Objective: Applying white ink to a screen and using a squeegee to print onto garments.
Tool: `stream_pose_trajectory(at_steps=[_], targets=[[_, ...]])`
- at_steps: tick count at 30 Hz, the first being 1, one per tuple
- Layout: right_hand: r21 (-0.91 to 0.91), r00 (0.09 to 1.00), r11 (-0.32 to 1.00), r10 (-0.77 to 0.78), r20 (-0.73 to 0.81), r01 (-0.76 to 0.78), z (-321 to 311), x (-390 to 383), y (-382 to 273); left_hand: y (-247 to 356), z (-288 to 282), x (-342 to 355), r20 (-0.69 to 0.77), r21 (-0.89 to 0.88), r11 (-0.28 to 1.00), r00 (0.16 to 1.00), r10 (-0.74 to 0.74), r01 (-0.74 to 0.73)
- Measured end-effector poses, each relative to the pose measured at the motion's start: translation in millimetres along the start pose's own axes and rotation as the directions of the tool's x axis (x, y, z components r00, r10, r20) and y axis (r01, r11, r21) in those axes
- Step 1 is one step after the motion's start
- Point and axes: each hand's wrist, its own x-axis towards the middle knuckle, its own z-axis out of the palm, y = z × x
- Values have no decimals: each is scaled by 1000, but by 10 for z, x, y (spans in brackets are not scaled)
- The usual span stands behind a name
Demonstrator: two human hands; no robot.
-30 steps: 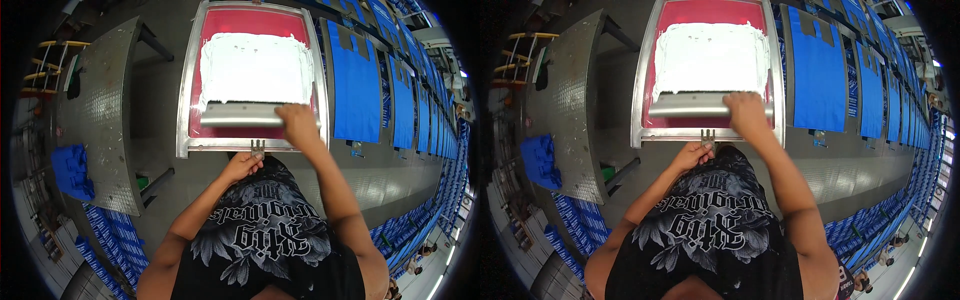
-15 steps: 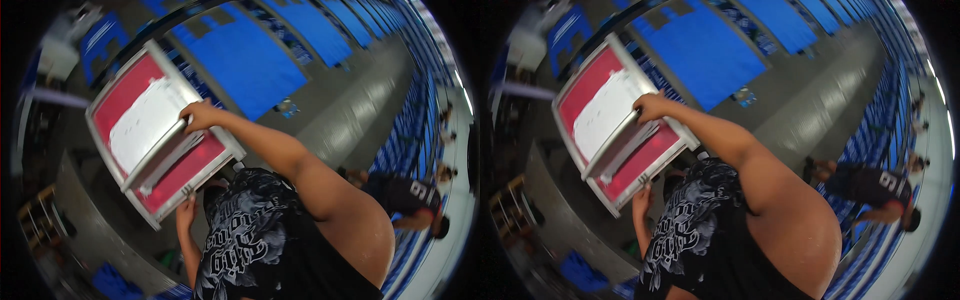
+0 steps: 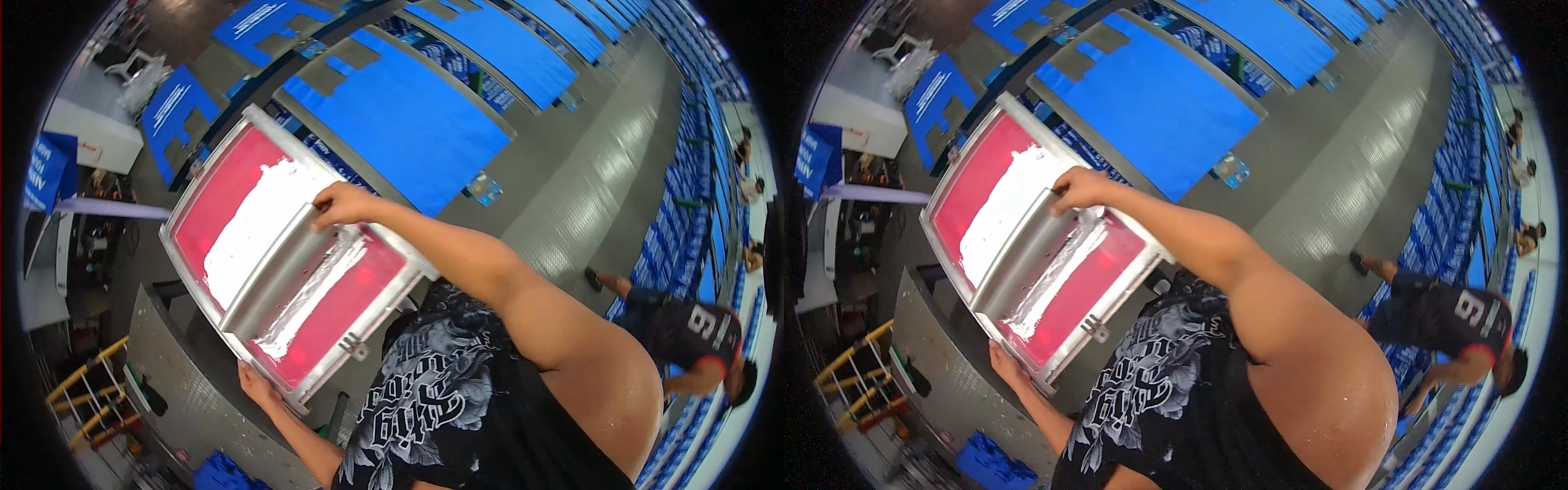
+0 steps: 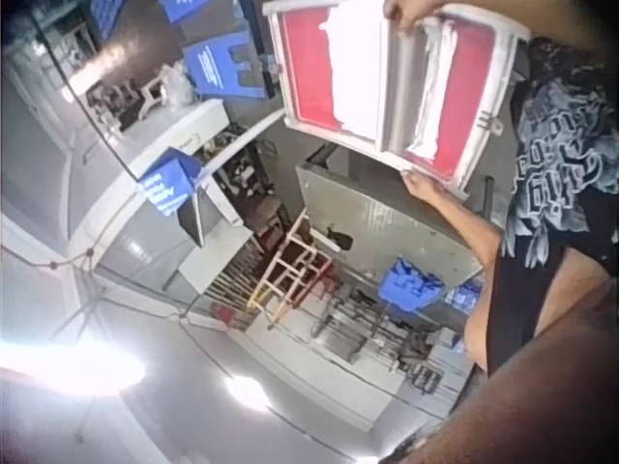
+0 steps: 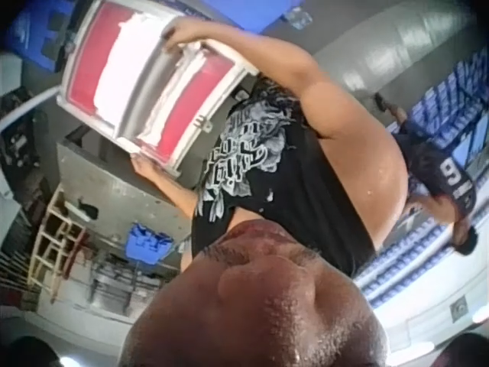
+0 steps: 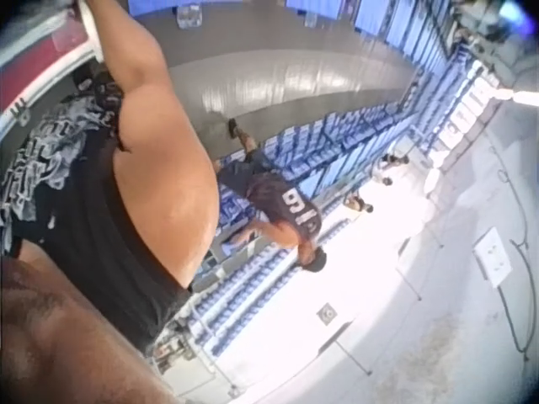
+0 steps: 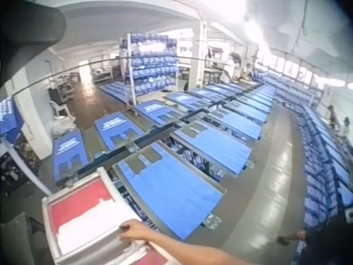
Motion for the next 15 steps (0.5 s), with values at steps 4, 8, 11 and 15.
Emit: stream_pose_trajectory(at_steps=[4,8,11,15], targets=[[-77,998,995,-60,28,62,-708,-338,-172,-92,359,-283,-41,-28,986,986,165,-166],[4,986,1000,-21,-167,22,-1630,-662,174,-79,1459,-452,36,-112,981,986,162,-157],[138,989,990,48,-140,-29,-2400,-779,482,96,2372,-736,113,-61,993,988,109,-102],[74,987,996,56,-153,-45,-3298,-623,836,386,3420,-1164,-19,-32,991,991,132,-133]])
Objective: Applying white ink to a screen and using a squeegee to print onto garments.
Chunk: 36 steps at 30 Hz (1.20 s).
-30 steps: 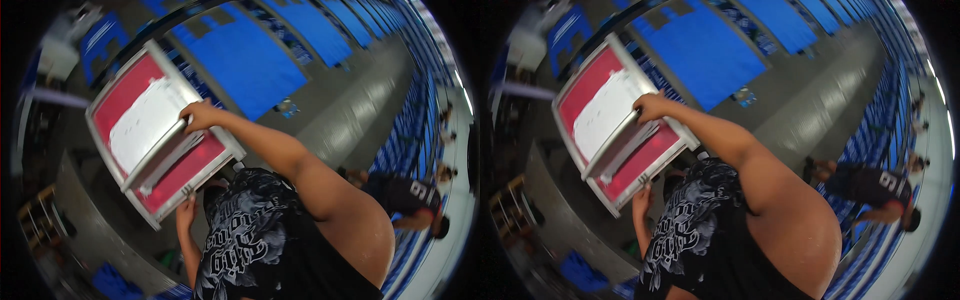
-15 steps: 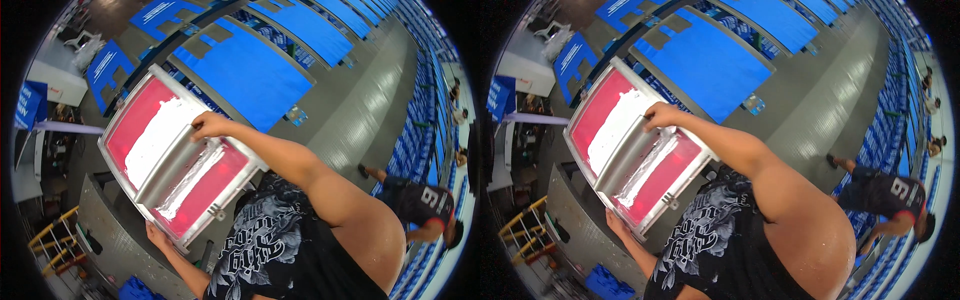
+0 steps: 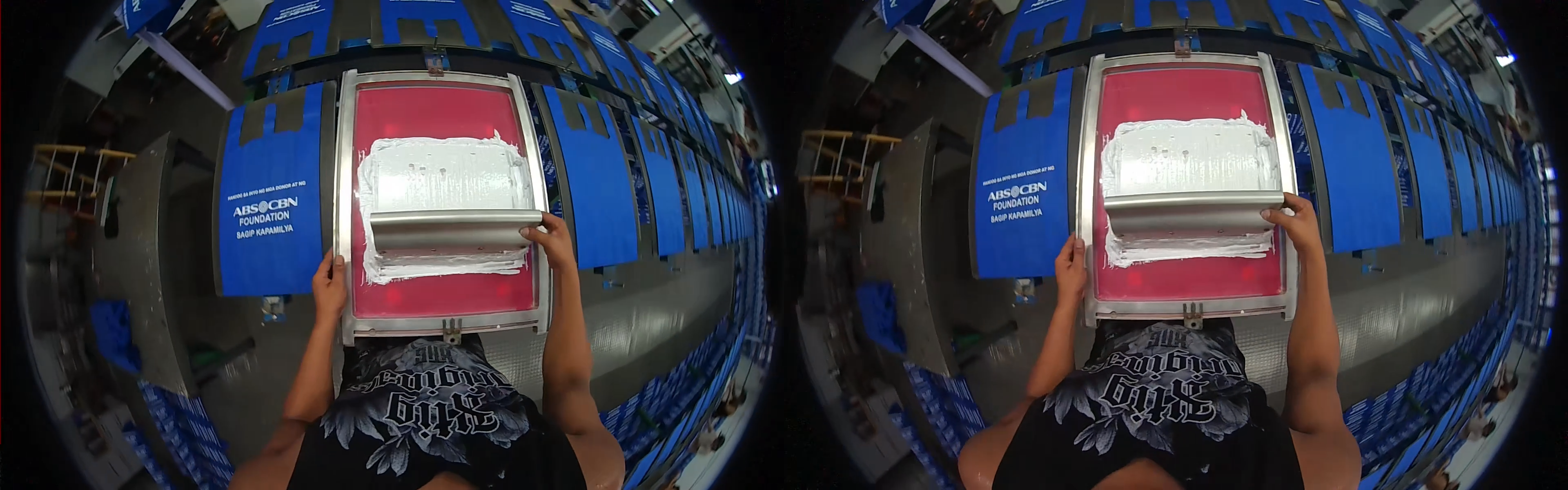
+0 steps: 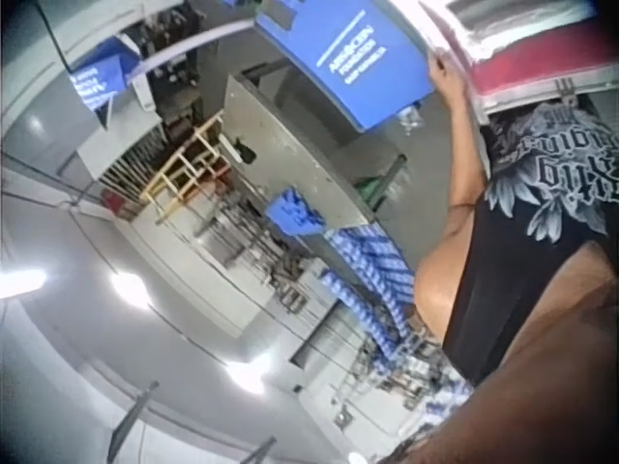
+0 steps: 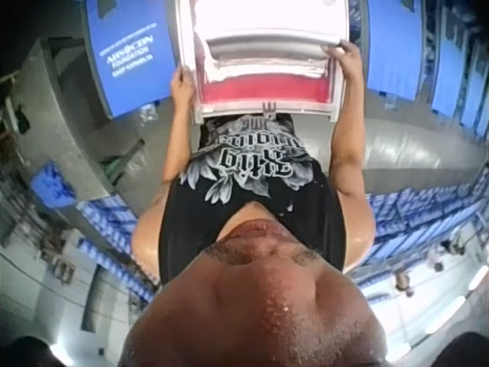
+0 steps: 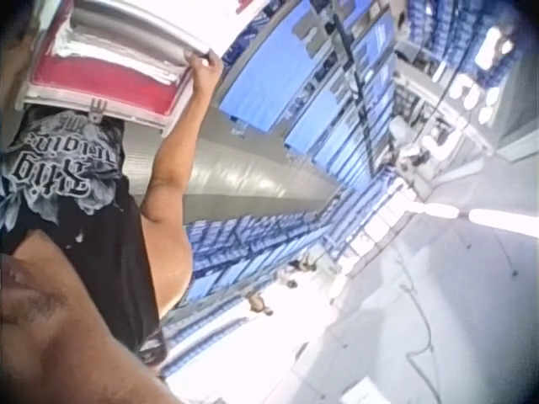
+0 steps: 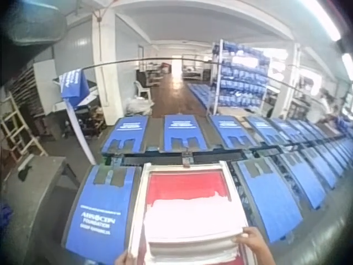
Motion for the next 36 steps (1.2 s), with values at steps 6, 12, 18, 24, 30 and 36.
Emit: stream_pose_trajectory(at_steps=[6,12,18,24,30,36], targets=[[1,993,1000,-6,119,6,-150,203,147,-4,145,-91,-20,-62,997,999,-42,41],[-84,996,994,-58,70,64,-147,258,312,-245,180,-32,-91,4,1000,996,16,-16],[-60,991,998,13,132,-5,-196,503,469,-320,215,108,-70,-28,999,997,-35,33],[-29,987,1000,-5,159,9,-86,452,667,-446,212,239,-42,-87,994,997,-64,60],[83,986,997,-10,169,-4,-85,399,626,-358,229,156,-13,-97,994,999,-48,46],[-443,964,875,-85,253,194,-199,147,402,-96,221,-9,32,684,650,903,428,-332]])
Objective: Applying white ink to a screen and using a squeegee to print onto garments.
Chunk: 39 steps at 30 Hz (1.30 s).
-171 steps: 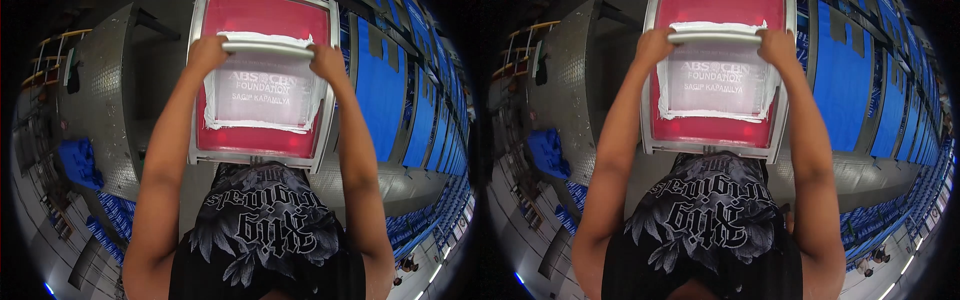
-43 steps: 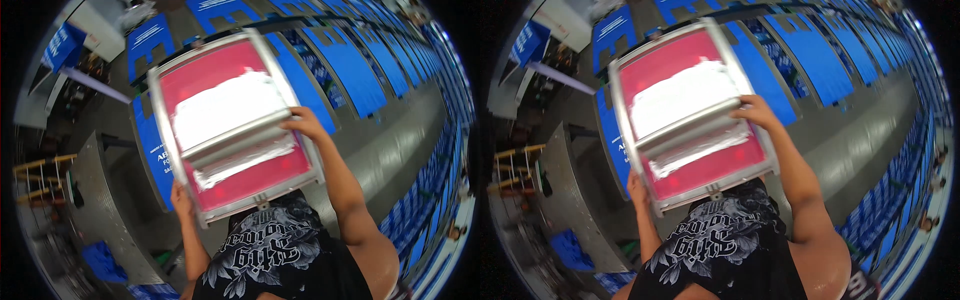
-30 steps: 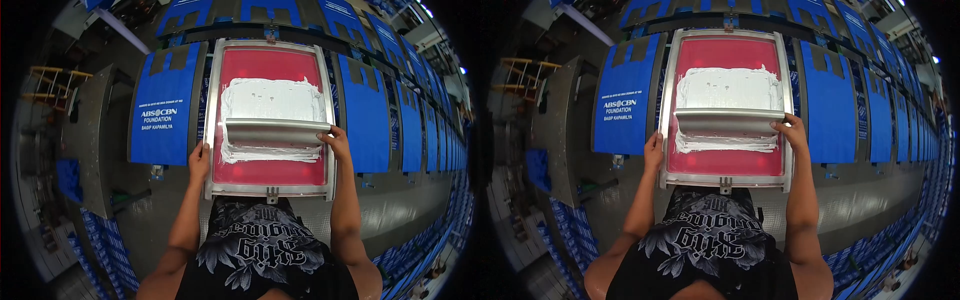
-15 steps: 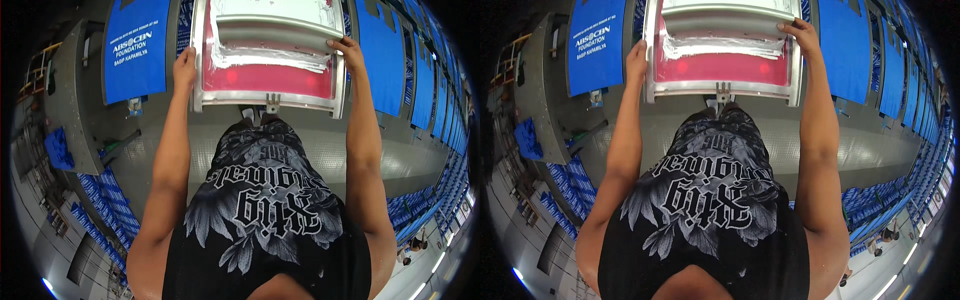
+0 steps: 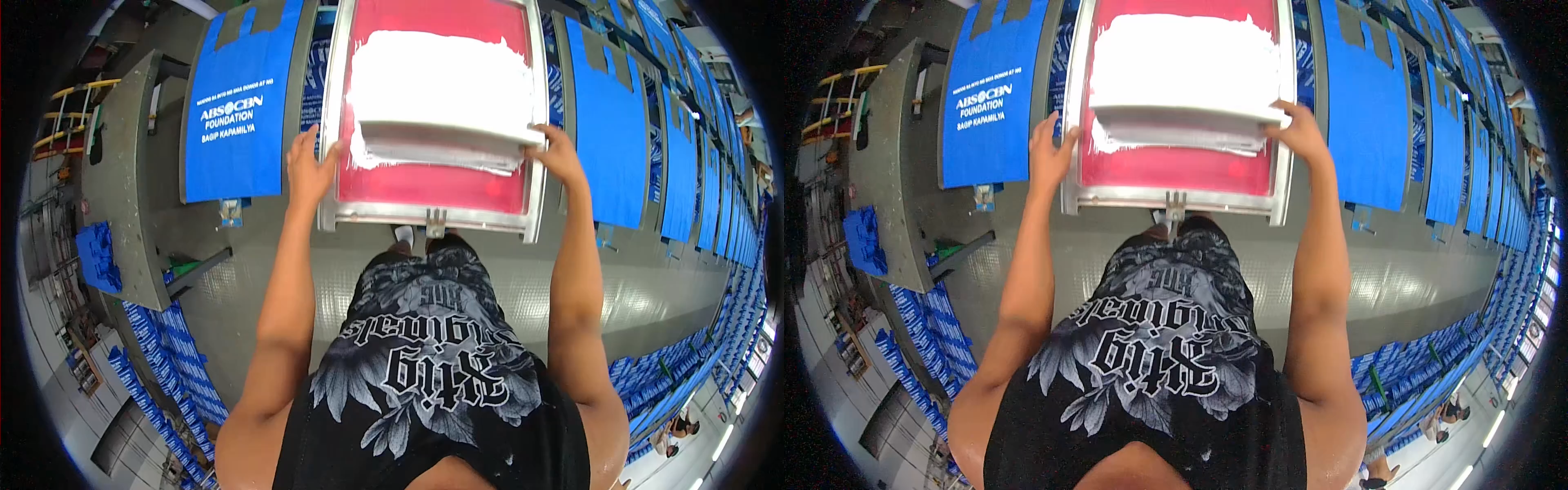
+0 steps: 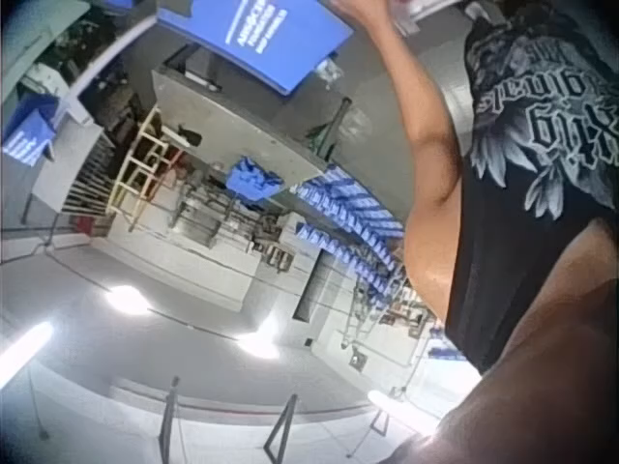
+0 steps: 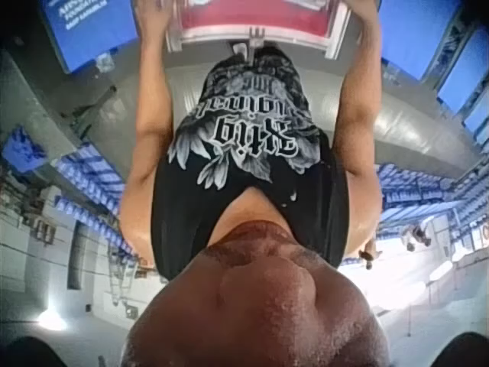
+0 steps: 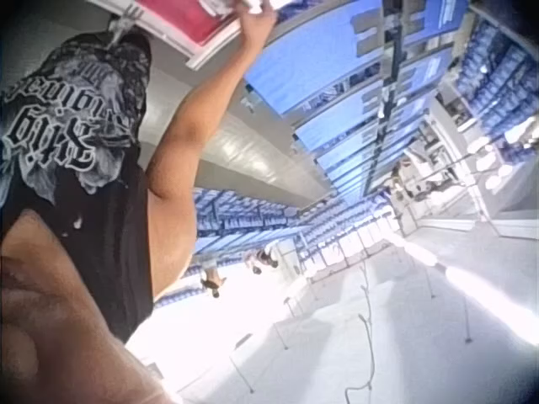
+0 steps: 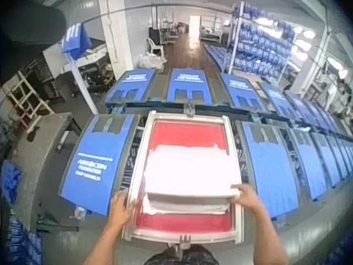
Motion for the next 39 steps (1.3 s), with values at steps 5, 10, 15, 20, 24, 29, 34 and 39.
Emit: stream_pose_trajectory(at_steps=[5,10,15,20,24,29,34,39], targets=[[-612,988,776,-130,80,151,351,-584,-506,887,-501,115,268,-120,898,857,441,-424],[-543,982,826,-65,178,153,58,-197,-559,1134,-381,683,549,24,884,745,378,-467],[-637,962,741,-273,3,212,-183,967,-585,1173,-13,1633,288,51,886,856,429,-461],[-769,914,581,-405,10,266,418,1013,-139,631,643,1364,245,123,852,847,471,-509],[-598,965,761,-246,92,251,296,-21,-367,773,-47,492,367,-7,914,849,380,-406],[-512,985,842,-144,92,171,400,-631,-464,884,-179,-93,297,-100,937,889,349,-335],[-669,986,725,-143,89,166,289,480,-335,803,257,873,401,86,967,897,185,-238],[-733,980,654,-179,88,186,-155,1418,-473,1083,335,1914,415,158,942,886,209,-297]])
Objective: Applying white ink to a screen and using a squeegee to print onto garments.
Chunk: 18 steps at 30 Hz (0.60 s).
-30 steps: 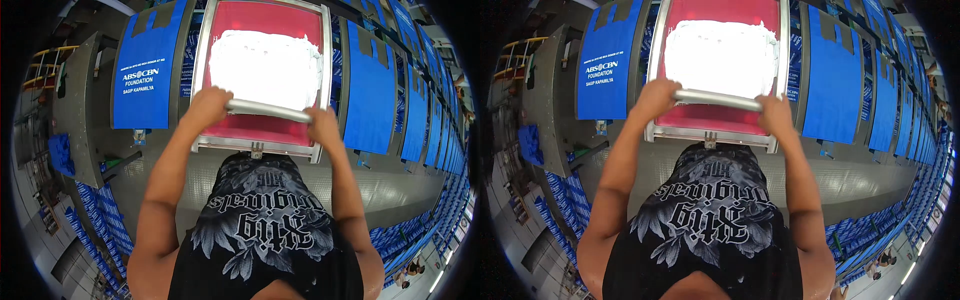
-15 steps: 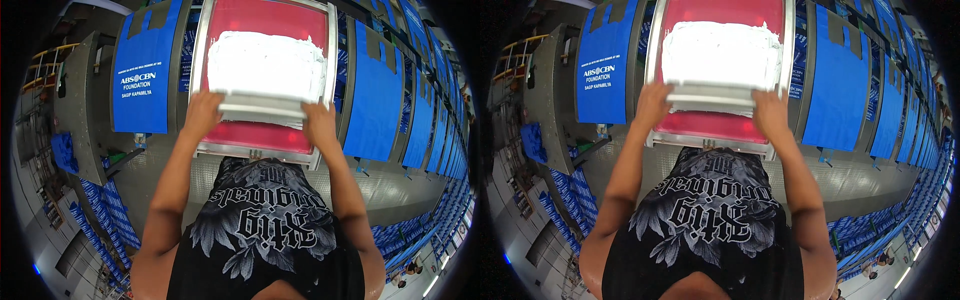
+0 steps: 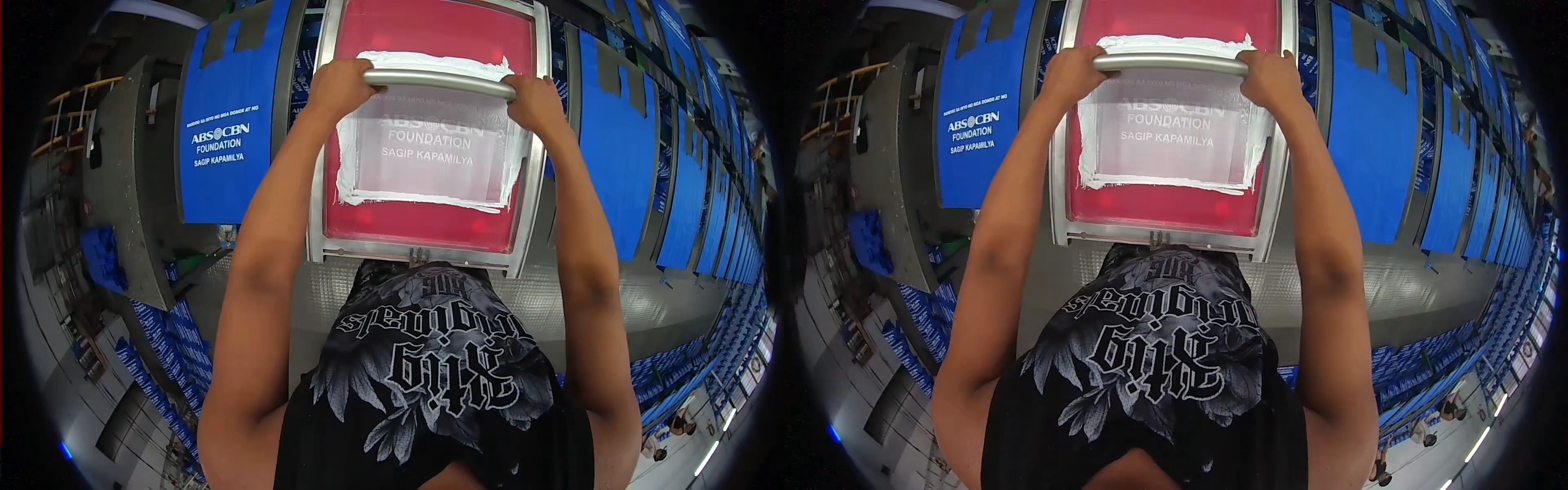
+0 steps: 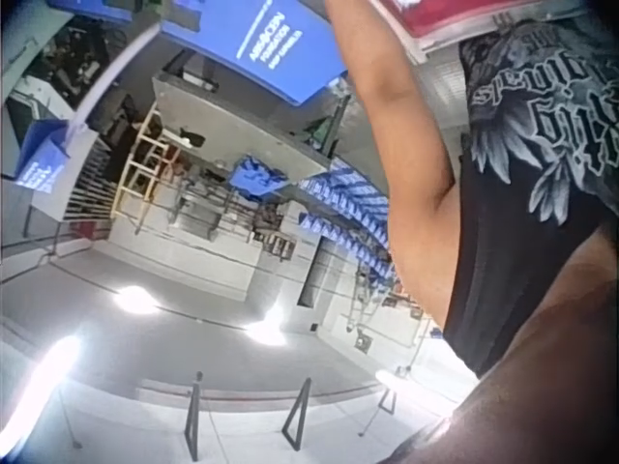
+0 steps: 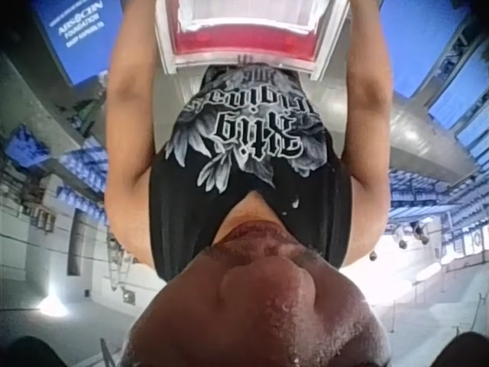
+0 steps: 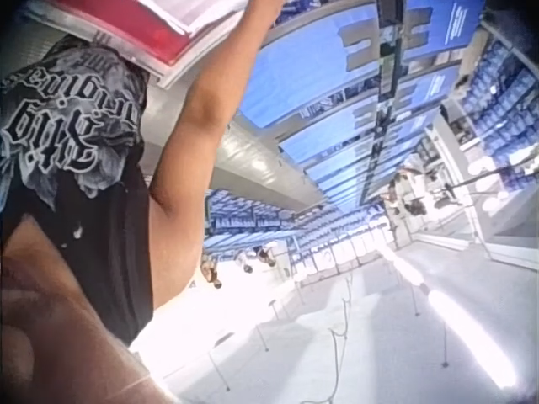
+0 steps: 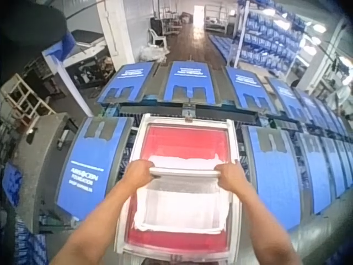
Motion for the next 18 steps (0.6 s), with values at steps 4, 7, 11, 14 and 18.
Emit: stream_pose_trajectory(at_steps=[4,7,11,14,18], targets=[[117,996,993,-29,90,19,-60,-1065,-435,53,18,-1168,94,-149,989,995,24,-9],[281,993,957,40,108,-69,290,-1821,-682,295,351,-1924,-101,-243,961,989,109,-131],[94,1000,995,16,15,-18,341,-920,-391,15,368,-1006,16,-43,999,1000,-1,2],[21,999,1000,-16,-34,17,78,51,32,15,2,42,15,-24,1000,1000,-17,18],[21,997,1000,-22,77,20,-65,-356,-185,-81,16,-406,79,13,999,996,-43,42]])
